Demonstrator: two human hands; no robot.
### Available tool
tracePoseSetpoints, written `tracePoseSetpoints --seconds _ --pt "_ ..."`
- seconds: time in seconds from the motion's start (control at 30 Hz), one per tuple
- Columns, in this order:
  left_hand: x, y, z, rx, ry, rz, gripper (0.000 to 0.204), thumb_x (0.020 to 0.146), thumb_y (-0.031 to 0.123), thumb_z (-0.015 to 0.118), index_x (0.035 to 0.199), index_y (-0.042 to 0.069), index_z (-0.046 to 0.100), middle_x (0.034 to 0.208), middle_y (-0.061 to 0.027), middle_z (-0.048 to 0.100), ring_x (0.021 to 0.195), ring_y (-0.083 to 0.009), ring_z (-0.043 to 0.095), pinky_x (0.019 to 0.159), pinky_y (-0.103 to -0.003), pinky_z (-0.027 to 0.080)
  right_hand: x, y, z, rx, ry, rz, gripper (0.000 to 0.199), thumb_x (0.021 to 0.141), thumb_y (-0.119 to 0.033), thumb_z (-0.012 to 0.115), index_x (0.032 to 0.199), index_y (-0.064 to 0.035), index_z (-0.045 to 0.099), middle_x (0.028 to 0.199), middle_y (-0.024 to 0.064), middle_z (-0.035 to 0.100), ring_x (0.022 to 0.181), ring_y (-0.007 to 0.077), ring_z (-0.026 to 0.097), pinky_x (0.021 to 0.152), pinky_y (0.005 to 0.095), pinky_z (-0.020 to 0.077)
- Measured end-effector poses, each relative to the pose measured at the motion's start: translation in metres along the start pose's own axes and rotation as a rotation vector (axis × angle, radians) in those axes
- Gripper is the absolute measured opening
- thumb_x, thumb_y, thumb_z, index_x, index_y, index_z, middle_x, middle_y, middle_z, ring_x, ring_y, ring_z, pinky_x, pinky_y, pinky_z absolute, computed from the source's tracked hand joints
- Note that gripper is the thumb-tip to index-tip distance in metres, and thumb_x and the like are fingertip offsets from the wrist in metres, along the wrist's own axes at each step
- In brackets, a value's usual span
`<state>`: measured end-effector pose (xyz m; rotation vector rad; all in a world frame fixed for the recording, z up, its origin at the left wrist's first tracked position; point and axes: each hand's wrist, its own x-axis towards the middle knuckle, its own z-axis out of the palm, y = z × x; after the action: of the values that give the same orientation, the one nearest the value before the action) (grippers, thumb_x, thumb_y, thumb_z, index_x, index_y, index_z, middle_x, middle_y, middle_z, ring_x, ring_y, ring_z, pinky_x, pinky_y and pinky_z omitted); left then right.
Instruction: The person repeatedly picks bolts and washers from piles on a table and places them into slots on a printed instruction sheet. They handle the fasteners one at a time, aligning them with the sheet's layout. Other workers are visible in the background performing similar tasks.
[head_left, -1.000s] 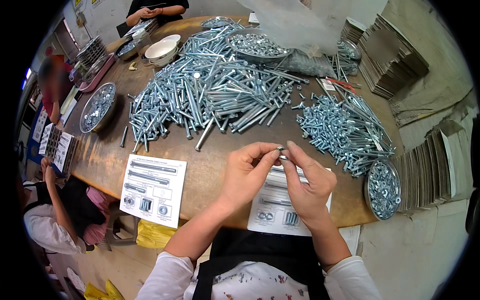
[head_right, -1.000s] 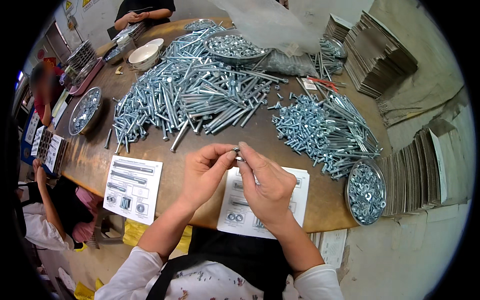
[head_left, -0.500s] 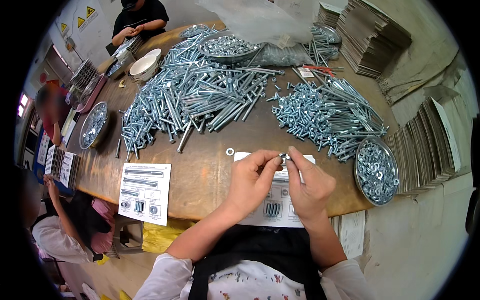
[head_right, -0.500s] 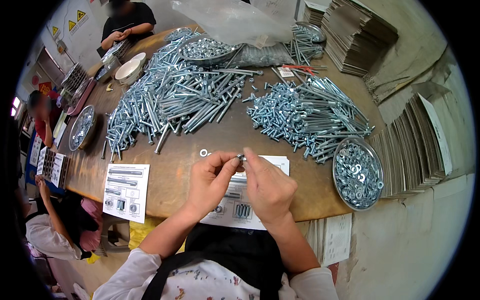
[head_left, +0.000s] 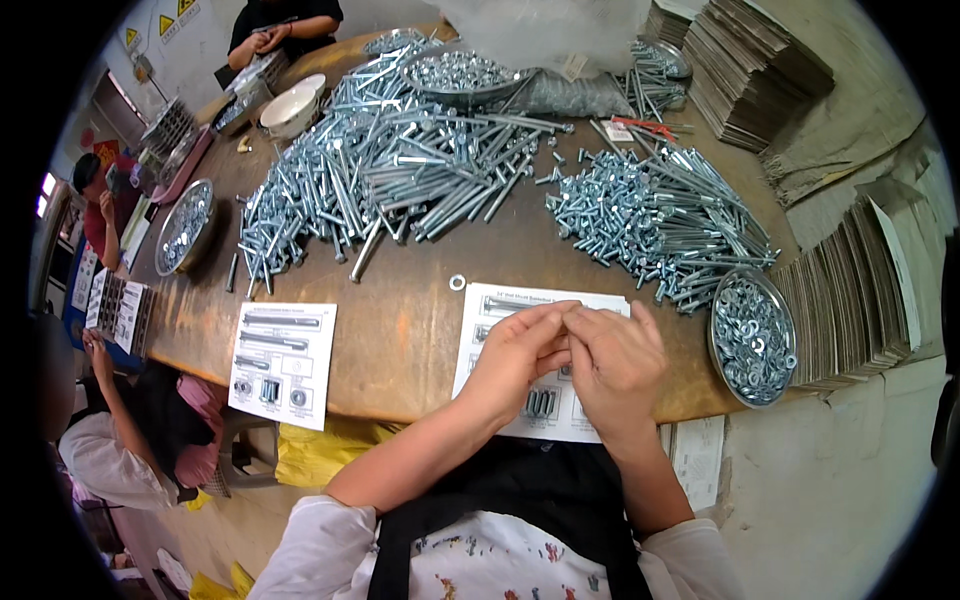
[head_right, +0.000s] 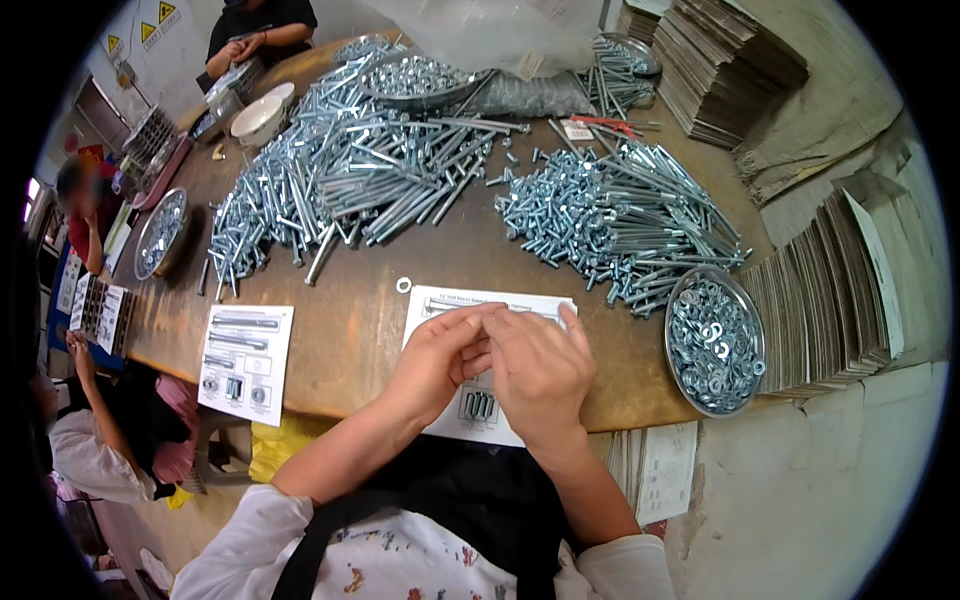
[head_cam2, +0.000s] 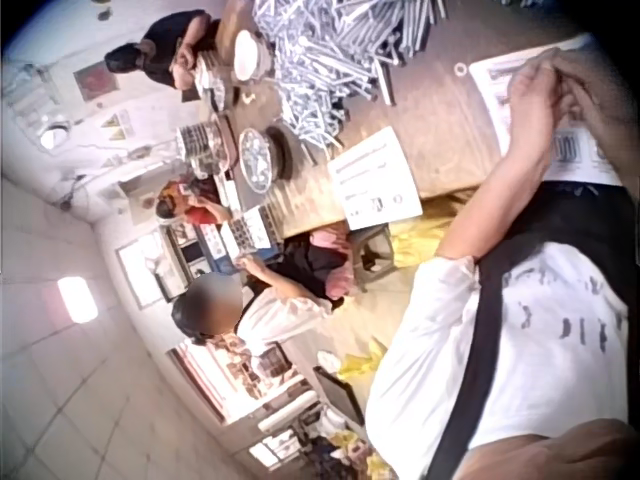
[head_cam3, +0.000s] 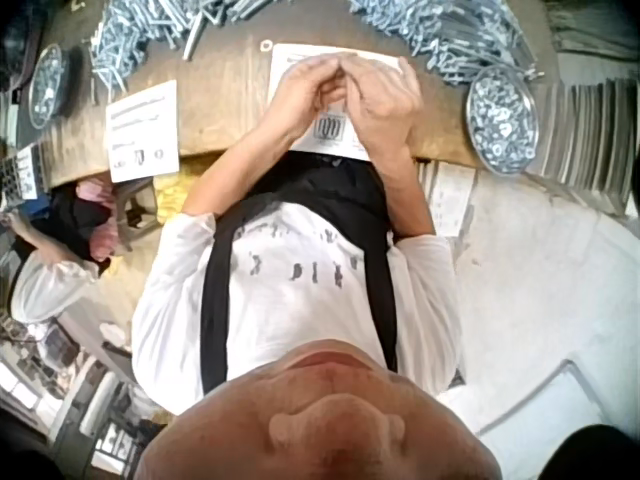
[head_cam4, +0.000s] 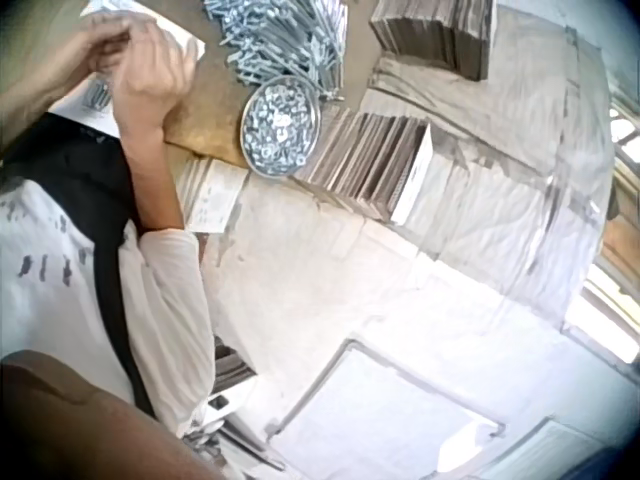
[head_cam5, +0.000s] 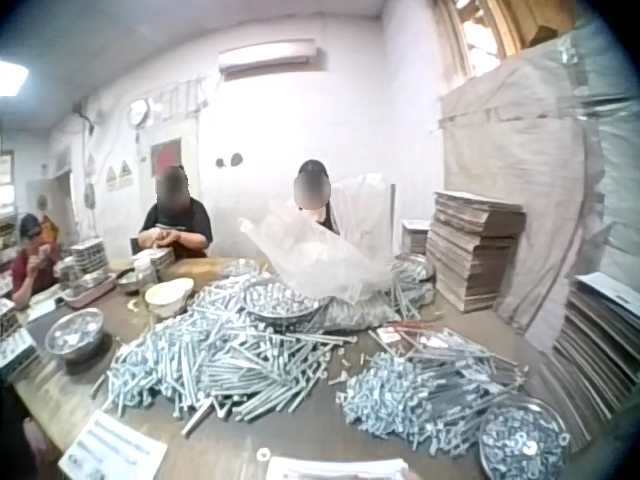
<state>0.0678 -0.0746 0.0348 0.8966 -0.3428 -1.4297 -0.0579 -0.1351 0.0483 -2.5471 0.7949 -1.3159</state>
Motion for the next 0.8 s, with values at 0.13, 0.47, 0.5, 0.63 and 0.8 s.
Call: tracePoseSetpoints --seconds 0.13,0.47,0.5,0.63,0.8 --pt "0.004 -0.014 -0.01 -0.193 -0.021 -0.134 0.03 0.103 0.019 0.051 0.124 -0.001 0.057 0.118 -0.0104 0.064 0.11 -0.0185 0.063 0.094 -0.032 0.053 -0.008 0.002 0.004 -0.083 -0.042 -0.006 0.031 0.075 -0.004 0.073 0.106 -0.0101 0.071 0.085 0.0035 0.069 0.087 0.0198 0.066 0.103 0.0551 0.039" --pt "-0.003 -0.023 -0.01 -0.355 -0.154 -0.377 0.032 0.099 0.03 0.059 0.119 0.005 0.06 0.11 -0.0071 0.067 0.104 -0.017 0.066 0.093 -0.032 0.054 -0.021 0.009 -0.007 0.135 -0.112 0.117 0.044 0.072 0.005 0.074 0.115 -0.005 0.069 0.09 0.0074 0.067 0.087 0.0185 0.065 0.093 0.0416 0.0499" --pt "-0.005 -0.023 -0.014 -0.311 -0.162 -0.406 0.033 0.098 0.032 0.061 0.118 0.005 0.061 0.108 -0.007 0.068 0.102 -0.0165 0.067 0.092 -0.031 0.054 -0.022 0.008 -0.011 0.239 -0.161 0.214 0.044 0.073 0.006 0.073 0.116 -0.0036 0.068 0.093 0.0088 0.068 0.088 0.0178 0.066 0.091 0.0378 0.0522" --pt "-0.013 -0.019 -0.025 -0.101 -0.202 -0.48 0.037 0.096 0.037 0.064 0.111 0.004 0.065 0.103 -0.0079 0.069 0.097 -0.0153 0.069 0.085 -0.028 0.056 -0.015 0.025 -0.033 0.844 -0.437 0.573 0.051 0.079 0.006 0.071 0.129 0.0019 0.057 0.111 0.0133 0.07 0.099 0.0164 0.067 0.086 0.03 0.0549" --pt "-0.019 -0.022 -0.019 -0.021 -0.206 -0.467 0.045 0.095 0.043 0.064 0.109 0.0 0.067 0.101 -0.0111 0.07 0.094 -0.0162 0.07 0.08 -0.026 0.058 -0.026 0.035 -0.032 0.931 -0.495 0.564 0.056 0.081 0.008 0.07 0.134 0.0027 0.052 0.1 0.0118 0.071 0.09 0.0148 0.068 0.086 0.0281 0.0552"
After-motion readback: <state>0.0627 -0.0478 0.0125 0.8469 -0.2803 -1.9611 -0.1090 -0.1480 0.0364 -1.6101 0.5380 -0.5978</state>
